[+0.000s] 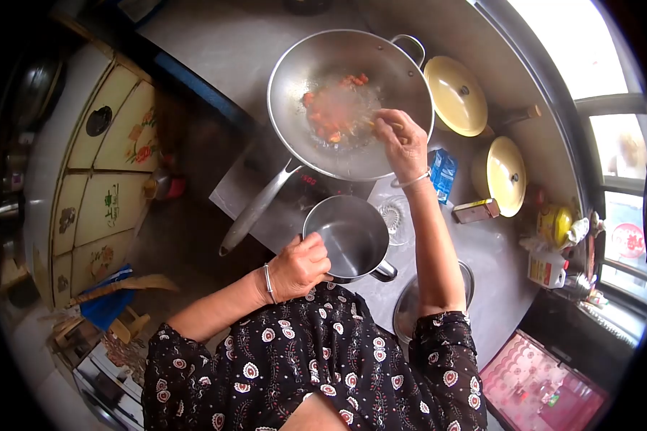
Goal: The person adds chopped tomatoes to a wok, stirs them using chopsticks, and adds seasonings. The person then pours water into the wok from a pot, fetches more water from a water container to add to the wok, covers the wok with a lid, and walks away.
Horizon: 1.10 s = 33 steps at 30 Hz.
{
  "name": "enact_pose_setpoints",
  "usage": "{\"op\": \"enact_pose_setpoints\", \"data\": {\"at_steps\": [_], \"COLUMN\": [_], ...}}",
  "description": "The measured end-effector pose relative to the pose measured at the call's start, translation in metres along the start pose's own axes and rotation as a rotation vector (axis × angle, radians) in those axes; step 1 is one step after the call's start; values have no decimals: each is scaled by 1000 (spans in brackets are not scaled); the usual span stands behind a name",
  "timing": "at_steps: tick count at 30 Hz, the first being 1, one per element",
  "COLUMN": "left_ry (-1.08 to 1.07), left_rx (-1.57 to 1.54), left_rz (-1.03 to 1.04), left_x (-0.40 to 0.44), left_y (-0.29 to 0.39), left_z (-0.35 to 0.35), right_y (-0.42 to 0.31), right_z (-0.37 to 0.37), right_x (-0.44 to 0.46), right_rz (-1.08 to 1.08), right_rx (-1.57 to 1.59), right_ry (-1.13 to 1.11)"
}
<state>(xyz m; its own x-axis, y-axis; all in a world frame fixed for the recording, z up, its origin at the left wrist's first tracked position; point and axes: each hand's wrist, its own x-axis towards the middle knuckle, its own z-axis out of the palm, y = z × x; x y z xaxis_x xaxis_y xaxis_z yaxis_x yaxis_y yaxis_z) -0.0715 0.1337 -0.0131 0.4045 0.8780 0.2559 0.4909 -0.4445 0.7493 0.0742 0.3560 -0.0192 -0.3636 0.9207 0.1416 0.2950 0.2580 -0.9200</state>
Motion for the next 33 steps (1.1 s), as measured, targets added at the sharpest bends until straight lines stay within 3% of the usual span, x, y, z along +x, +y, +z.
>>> {"op": "enact_pose_setpoints", "data": {"at_steps": [4, 6, 10, 12, 15, 18, 22, 27, 33], "left_ry": [-16, -31, -30, -29, -39, -51, -60, -90, -120], "left_rx": [53, 47, 97, 122, 143, 164, 151, 169, 191], "left_rz": [5, -12, 13, 26, 33, 47, 74, 91, 109], "left_x": [-14, -20, -31, -36, -39, -42, -46, -52, -57], "left_y": [-4, -7, -15, -20, -23, -30, -39, -49, -54], "left_z": [12, 17, 28, 34, 40, 45, 52, 58, 65], "right_y": [-13, 3, 17, 16, 42, 9, -12, 0, -1], "right_z": [14, 19, 7, 0, 7, 19, 33, 21, 37], "right_x": [-19, -17, 5, 16, 27, 13, -11, -4, -4], "right_rz": [-11, -115, -82, -116, -148, 65, 57, 52, 168], "right_rx": [54, -81, -34, -255, -108, 107, 222, 145, 333], "right_ry": [-133, -99, 153, 229, 210, 54, -79, 95, 73]}}
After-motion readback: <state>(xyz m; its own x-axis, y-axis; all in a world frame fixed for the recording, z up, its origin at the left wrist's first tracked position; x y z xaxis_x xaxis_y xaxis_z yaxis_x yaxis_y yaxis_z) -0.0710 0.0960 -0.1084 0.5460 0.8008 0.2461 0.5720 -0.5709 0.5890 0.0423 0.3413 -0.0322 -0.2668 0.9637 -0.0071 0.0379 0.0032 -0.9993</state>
